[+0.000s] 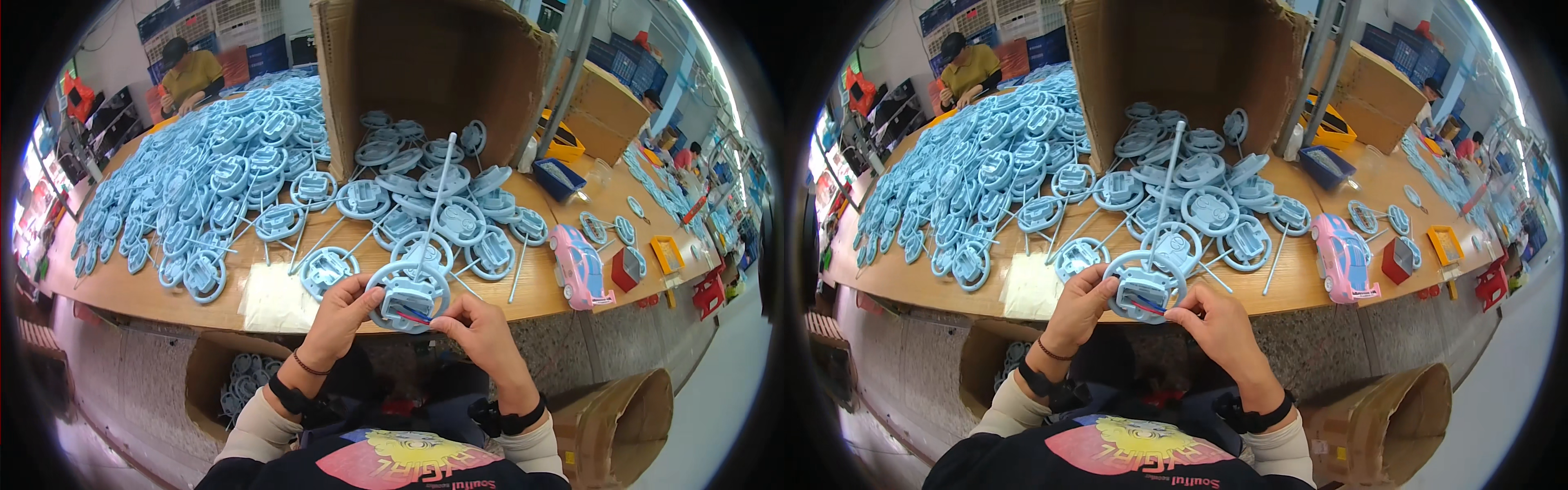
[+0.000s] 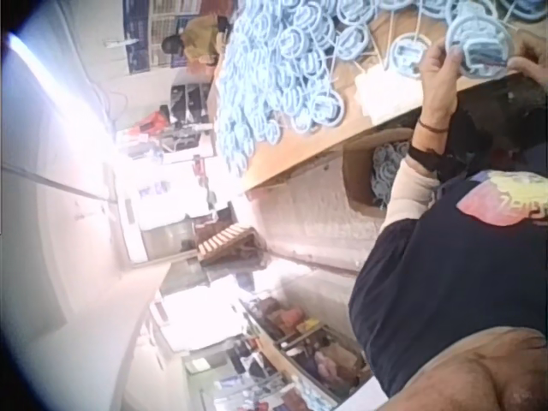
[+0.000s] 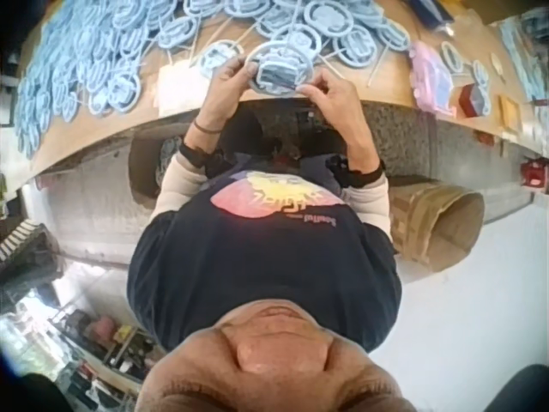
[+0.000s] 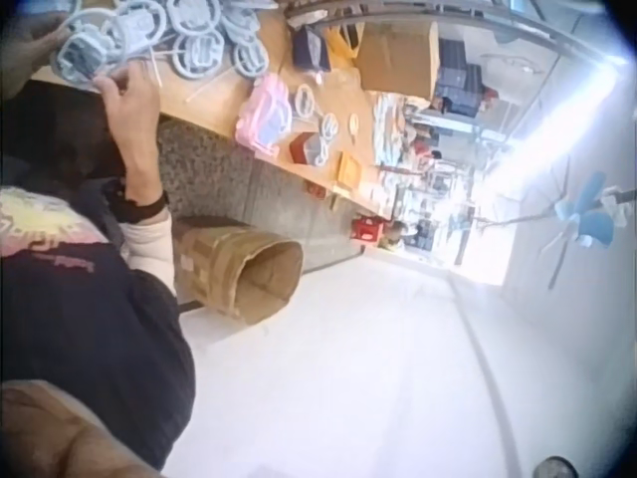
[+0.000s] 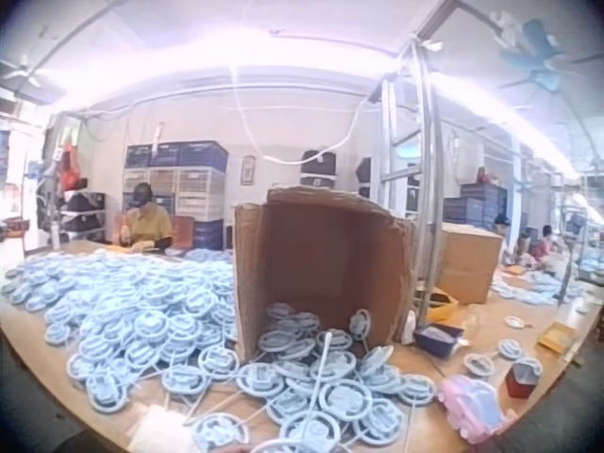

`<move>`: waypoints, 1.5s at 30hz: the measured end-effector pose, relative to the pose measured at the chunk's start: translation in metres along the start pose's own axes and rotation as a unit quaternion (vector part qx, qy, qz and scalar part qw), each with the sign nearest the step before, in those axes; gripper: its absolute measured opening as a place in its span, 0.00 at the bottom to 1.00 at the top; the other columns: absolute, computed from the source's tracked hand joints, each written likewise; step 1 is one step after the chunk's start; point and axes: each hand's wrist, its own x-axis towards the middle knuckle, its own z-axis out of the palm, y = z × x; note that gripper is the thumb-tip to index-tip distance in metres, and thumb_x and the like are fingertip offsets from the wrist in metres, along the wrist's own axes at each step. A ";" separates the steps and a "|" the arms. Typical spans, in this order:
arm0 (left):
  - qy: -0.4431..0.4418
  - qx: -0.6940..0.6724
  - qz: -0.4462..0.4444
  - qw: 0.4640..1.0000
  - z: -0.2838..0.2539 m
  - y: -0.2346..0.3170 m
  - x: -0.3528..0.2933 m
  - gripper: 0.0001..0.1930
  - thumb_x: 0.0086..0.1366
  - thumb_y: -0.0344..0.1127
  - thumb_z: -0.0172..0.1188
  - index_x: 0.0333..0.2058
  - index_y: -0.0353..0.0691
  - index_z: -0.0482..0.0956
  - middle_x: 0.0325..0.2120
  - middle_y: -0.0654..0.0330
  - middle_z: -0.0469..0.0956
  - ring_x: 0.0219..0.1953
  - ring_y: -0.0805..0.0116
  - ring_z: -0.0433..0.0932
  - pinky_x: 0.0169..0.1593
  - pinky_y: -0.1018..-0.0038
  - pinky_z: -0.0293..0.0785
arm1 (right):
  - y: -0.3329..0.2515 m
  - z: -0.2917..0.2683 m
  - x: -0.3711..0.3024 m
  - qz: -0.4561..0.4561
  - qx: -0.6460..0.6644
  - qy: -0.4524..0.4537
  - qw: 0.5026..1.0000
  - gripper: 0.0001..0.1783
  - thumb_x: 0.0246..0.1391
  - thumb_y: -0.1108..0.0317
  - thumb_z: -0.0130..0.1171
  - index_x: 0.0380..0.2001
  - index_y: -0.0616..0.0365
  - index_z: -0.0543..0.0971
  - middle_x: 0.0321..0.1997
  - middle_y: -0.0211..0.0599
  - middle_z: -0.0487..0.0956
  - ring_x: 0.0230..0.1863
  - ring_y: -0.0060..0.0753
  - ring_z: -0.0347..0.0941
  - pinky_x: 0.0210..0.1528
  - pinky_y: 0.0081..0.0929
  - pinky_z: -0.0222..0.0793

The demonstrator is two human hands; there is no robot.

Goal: The person repeatedly picks up light-blue plastic circular parts with attached rods from a table and a cardboard box, then uses a red and blue tool to press or adjust a central component on each part. Finished parts are placed back on the table. The process is repetitive and continues throughout the clip.

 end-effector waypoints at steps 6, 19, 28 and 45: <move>-0.028 -0.008 -0.030 0.999 -0.001 0.007 -0.008 0.14 0.63 0.33 0.53 0.46 0.32 0.71 0.36 0.61 0.76 0.35 0.76 0.75 0.40 0.78 0.73 | 0.008 0.002 -0.005 0.010 0.062 -0.057 0.996 0.09 0.46 0.71 0.63 0.24 0.61 0.73 0.21 0.26 0.75 0.23 0.12 0.66 0.25 0.14 0.62; -0.094 -0.115 -0.054 0.987 0.005 -0.006 -0.019 0.22 0.65 0.46 0.47 0.50 0.35 0.66 0.43 0.58 0.74 0.46 0.68 0.73 0.51 0.71 0.68 | 0.008 0.012 -0.015 -0.006 0.069 -0.041 0.997 0.12 0.46 0.66 0.64 0.24 0.61 0.72 0.19 0.31 0.74 0.21 0.18 0.68 0.24 0.18 0.63; -0.008 -0.136 -0.016 0.991 0.001 -0.019 -0.017 0.16 0.65 0.41 0.49 0.47 0.37 0.68 0.41 0.61 0.75 0.43 0.69 0.74 0.49 0.69 0.69 | 0.007 0.019 -0.011 -0.001 0.040 -0.007 0.999 0.14 0.45 0.66 0.65 0.25 0.60 0.70 0.18 0.31 0.73 0.21 0.19 0.69 0.25 0.19 0.63; 0.020 -0.108 -0.075 0.991 -0.031 -0.001 -0.038 0.16 0.62 0.35 0.54 0.46 0.34 0.71 0.39 0.60 0.76 0.42 0.70 0.75 0.47 0.73 0.70 | 0.009 0.044 -0.005 -0.012 0.040 -0.016 0.999 0.17 0.43 0.62 0.66 0.28 0.60 0.70 0.19 0.33 0.75 0.21 0.24 0.71 0.26 0.21 0.65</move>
